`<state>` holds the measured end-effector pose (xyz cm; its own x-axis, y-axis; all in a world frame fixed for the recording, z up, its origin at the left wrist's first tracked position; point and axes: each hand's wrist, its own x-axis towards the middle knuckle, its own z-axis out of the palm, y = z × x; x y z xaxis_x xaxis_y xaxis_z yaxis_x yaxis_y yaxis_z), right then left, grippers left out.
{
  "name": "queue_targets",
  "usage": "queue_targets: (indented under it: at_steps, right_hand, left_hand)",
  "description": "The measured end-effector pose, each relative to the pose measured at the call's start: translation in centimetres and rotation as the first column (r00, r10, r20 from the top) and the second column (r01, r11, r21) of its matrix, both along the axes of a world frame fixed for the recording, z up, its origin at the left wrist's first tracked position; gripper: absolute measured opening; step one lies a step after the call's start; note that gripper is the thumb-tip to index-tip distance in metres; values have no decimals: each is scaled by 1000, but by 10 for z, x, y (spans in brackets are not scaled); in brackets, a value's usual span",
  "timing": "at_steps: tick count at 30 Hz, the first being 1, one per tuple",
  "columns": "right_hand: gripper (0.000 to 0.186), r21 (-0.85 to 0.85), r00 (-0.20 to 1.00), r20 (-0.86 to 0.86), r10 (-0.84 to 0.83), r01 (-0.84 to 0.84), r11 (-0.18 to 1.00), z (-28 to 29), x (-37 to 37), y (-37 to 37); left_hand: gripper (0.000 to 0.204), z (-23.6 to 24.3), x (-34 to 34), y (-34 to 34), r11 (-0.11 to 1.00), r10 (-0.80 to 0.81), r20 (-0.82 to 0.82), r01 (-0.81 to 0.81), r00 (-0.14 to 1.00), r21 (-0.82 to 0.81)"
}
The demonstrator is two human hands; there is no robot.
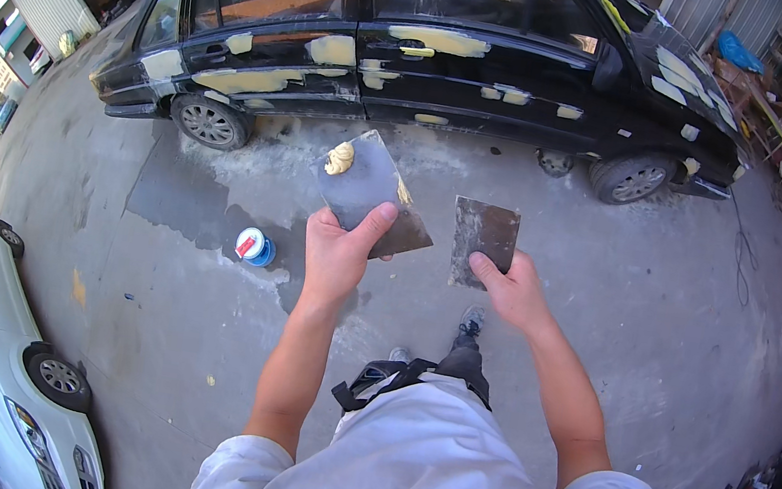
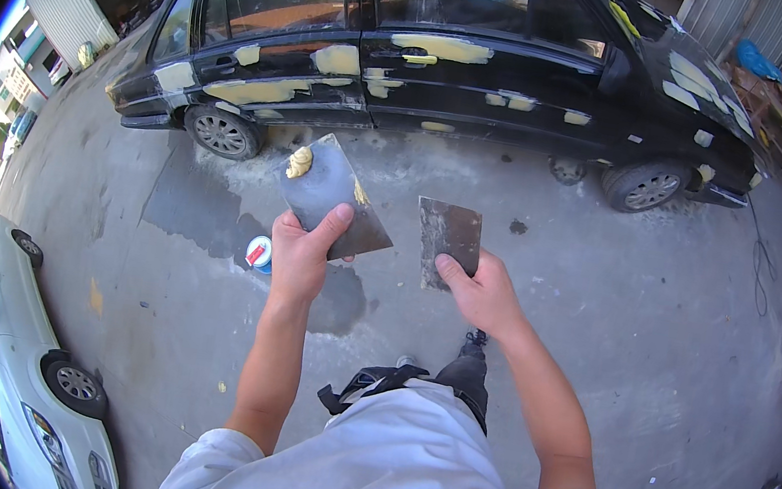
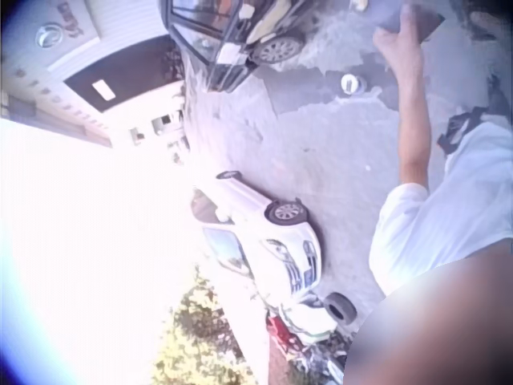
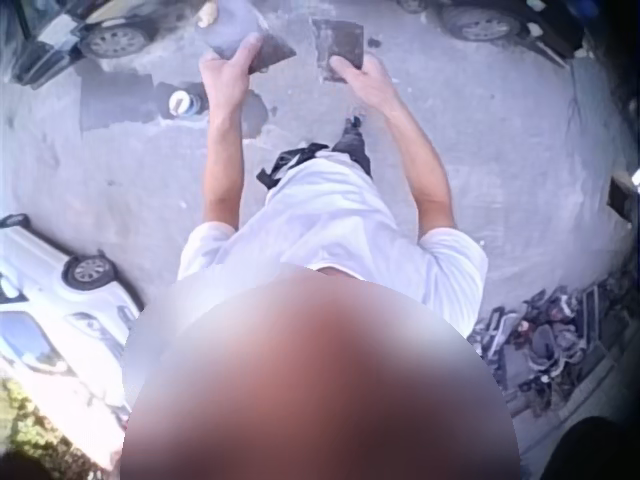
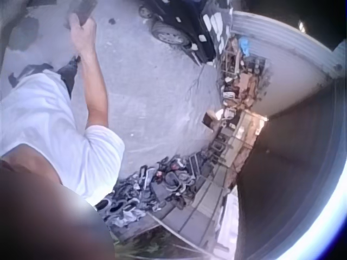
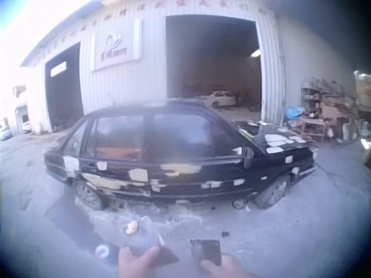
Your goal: The person applies body filler to a black car's side panels using two putty knives. They spread the filler over multiple spots, then scrape excess material from one knife onto the other. The person walks to a container, scoops more filler, and returns to continue applying it to the car.
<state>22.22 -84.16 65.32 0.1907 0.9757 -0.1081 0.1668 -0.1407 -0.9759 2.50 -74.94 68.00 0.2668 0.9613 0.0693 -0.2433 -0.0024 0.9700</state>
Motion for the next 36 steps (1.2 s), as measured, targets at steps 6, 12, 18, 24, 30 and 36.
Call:
queue_targets:
  at_steps: [6,12,18,24,30,36]
  right_hand:
    - [23,399,952,-272,-137,241,885,5,-24,6]
    - [26,388,992,-114,-58,98,916,-1,-36,-2]
    - [23,141,983,82,166,-176,974,-5,-14,3]
    - [20,103,747,-618,-245,387,916,0,0,21]
    - [22,281,764,-620,-180,430,858,-9,-11,22]
    - [37,235,763,-613,-204,422,876,-3,-1,14]
  left_hand:
    - [16,-15,24,-16,991,-70,16,71,997,-109]
    - [16,-12,31,-27,997,-66,-2,66,998,-36]
    - [17,-5,22,-9,952,-215,-411,283,886,113]
    - [22,-18,17,-6,975,-41,153,73,987,-211]
    - [30,-44,33,-24,892,-77,346,220,935,-395]
    - [29,-36,30,-21,939,-26,247,109,969,-327]
